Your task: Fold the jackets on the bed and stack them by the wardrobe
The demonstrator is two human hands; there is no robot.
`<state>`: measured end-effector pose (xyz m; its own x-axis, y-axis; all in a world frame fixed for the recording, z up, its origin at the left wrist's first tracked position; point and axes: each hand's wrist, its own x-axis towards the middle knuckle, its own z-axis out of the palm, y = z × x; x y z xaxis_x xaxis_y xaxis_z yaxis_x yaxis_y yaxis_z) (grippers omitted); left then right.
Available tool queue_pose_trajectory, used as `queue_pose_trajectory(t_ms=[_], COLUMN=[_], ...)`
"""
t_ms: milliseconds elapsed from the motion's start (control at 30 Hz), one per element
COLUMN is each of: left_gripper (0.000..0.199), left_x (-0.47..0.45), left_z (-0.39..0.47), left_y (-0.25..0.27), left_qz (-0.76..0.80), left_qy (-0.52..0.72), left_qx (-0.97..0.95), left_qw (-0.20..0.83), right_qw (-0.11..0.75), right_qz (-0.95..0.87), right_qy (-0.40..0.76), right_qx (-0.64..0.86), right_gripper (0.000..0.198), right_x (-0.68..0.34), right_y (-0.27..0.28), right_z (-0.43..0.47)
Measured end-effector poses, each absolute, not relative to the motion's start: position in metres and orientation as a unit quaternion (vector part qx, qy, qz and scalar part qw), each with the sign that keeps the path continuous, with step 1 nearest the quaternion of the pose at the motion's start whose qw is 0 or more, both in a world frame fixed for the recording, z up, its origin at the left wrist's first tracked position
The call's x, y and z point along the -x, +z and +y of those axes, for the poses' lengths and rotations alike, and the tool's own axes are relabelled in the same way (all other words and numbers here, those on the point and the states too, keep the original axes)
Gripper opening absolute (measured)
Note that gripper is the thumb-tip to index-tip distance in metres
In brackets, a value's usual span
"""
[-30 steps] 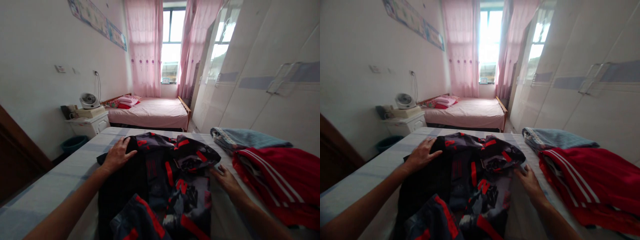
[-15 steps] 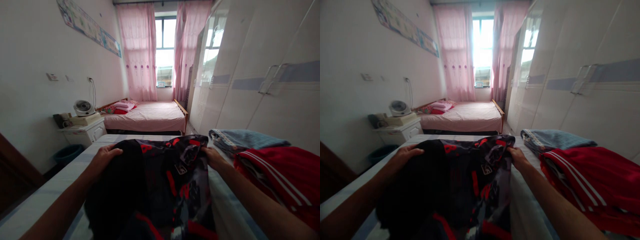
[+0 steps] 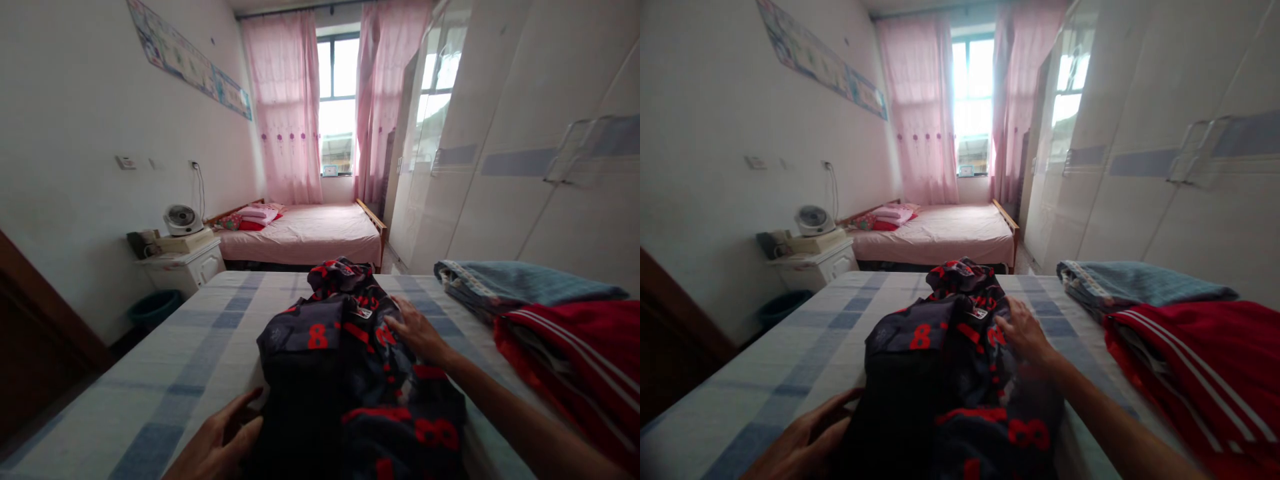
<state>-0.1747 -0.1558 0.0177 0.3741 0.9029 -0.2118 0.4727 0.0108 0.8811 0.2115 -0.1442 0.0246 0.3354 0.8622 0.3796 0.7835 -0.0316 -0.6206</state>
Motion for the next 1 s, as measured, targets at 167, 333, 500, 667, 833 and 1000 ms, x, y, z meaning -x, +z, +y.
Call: queue_pose_trajectory(t_ms=[167, 333, 500, 667, 833, 1000], left_gripper=[0.05, 0.054, 0.058, 0.05, 0.064, 0.047], left_x=[0.169, 0.135, 0.136, 0.15, 0.148, 0.121], left_z=[-0.157, -0.17, -0.192, -0.16, -0.088, -0.051], left_y=[0.034, 0.053, 0.062, 0.046, 0.021, 0.012], left_qz=[0.433, 0.409, 0.423, 0.438, 0.535, 0.545], left_qy=[0.222, 0.234, 0.242, 0.233, 0.258, 0.229], left_qx=[-0.717, -0.652, -0.547, -0.718, -0.756, -0.765], left_qw=[0.498, 0.594, 0.68, 0.488, 0.273, 0.255], right_qw=[0.249, 0.135, 0.193, 0.233, 0.252, 0.212], right_qz=[-0.696, -0.782, -0.671, -0.603, -0.673, -0.637], right_qy=[0.172, 0.111, -0.225, -0.301, -0.115, 0.072], right_qx=[0.651, 0.598, 0.68, 0.7, 0.686, 0.737], right_gripper=[0.059, 0.038, 0.025, 0.036, 0.032, 0.032], right_x=[-0.167, -0.156, -0.243, -0.268, -0.203, -0.181], right_y=[0.019, 0.03, 0.068, 0.065, 0.008, -0.016], right_z=[-0.254, -0.279, -0.278, -0.295, -0.293, -0.268])
